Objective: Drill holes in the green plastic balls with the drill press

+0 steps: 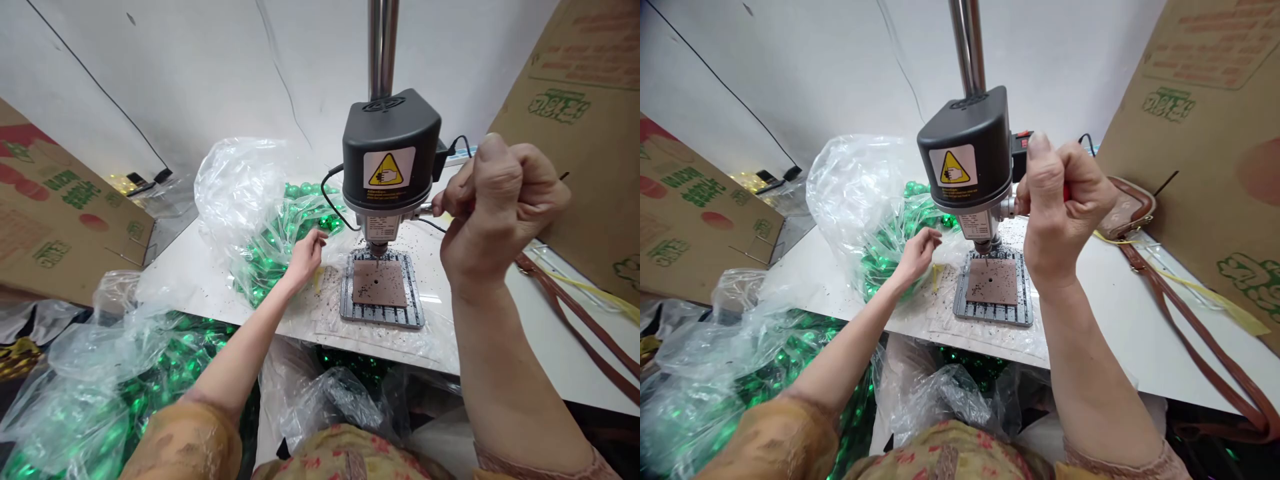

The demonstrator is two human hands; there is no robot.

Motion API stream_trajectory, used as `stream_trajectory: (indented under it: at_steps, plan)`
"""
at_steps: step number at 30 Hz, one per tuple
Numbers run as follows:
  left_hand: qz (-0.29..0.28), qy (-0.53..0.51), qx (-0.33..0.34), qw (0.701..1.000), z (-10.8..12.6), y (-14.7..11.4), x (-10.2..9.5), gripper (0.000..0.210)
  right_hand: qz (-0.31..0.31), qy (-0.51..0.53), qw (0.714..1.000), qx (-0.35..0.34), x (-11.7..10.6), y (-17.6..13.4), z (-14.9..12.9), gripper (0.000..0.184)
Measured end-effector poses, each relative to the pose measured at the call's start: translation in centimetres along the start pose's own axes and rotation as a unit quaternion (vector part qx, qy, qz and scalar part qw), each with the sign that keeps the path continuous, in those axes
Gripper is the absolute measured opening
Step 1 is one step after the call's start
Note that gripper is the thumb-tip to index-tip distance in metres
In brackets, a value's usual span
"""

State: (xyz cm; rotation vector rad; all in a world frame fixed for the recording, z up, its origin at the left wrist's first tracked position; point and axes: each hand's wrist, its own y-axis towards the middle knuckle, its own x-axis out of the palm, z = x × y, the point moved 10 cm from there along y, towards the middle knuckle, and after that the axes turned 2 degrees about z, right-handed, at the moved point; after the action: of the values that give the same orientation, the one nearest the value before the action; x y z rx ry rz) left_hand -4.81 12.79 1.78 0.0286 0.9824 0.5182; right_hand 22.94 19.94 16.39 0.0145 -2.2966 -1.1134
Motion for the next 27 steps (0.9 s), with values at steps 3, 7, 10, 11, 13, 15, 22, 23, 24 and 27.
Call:
stream_trajectory:
  at_steps: [3, 7, 10, 11, 13, 15, 22, 23, 24, 27]
  plan:
    - [-0.073, 0.196, -0.021, 0.978, -3.0, 4.2, 2.3, 0.04, -0.01, -0.003, 1.0, -0.007, 0.1, -0.1, 0.0, 0.041]
    - [-0.111, 0.249, -0.047, 0.961, -5.1, 6.1, 4.0, 0.029, -0.009, -0.009, 1.0, -0.009, 0.0, -0.2, -0.1, 0.042]
    - [-0.093, 0.257, -0.046, 0.961, -5.2, 6.2, 3.5, 0.028, -0.005, -0.009, 1.0, -0.006, -0.1, -0.2, 0.0, 0.042]
    - [-0.084, 0.26, -0.04, 0.961, -5.0, 6.1, 3.1, 0.031, -0.004, -0.008, 1.0, -0.007, -0.1, -0.2, 0.0, 0.042]
    - [-0.037, 0.231, -0.012, 0.972, -3.8, 5.5, 1.8, 0.035, -0.005, -0.005, 1.0, -0.01, -0.1, -0.3, -0.1, 0.042]
    - [0.045, 0.106, 0.027, 0.993, -2.1, 4.1, 0.0, 0.037, -0.011, 0.001, 1.0, -0.015, 0.0, -0.3, -0.2, 0.042]
    - [-0.049, -0.547, -0.135, 0.825, 0.0, -3.2, 5.5, 0.059, -0.009, -0.001, 1.0, -0.019, 0.0, -0.5, -0.3, 0.044]
    - [-0.066, -0.581, -0.157, 0.796, 0.3, -3.9, 6.5, 0.06, -0.008, -0.001, 1.0, -0.016, 0.0, -0.5, -0.3, 0.044]
    - [-0.075, -0.6, -0.173, 0.777, 0.5, -4.4, 7.4, 0.061, -0.006, -0.001, 1.0, -0.014, 0.0, -0.5, -0.2, 0.044]
    - [-0.056, -0.583, -0.185, 0.789, 0.0, -5.0, 8.6, 0.064, -0.013, -0.004, 1.0, -0.019, 0.1, -0.6, -0.4, 0.044]
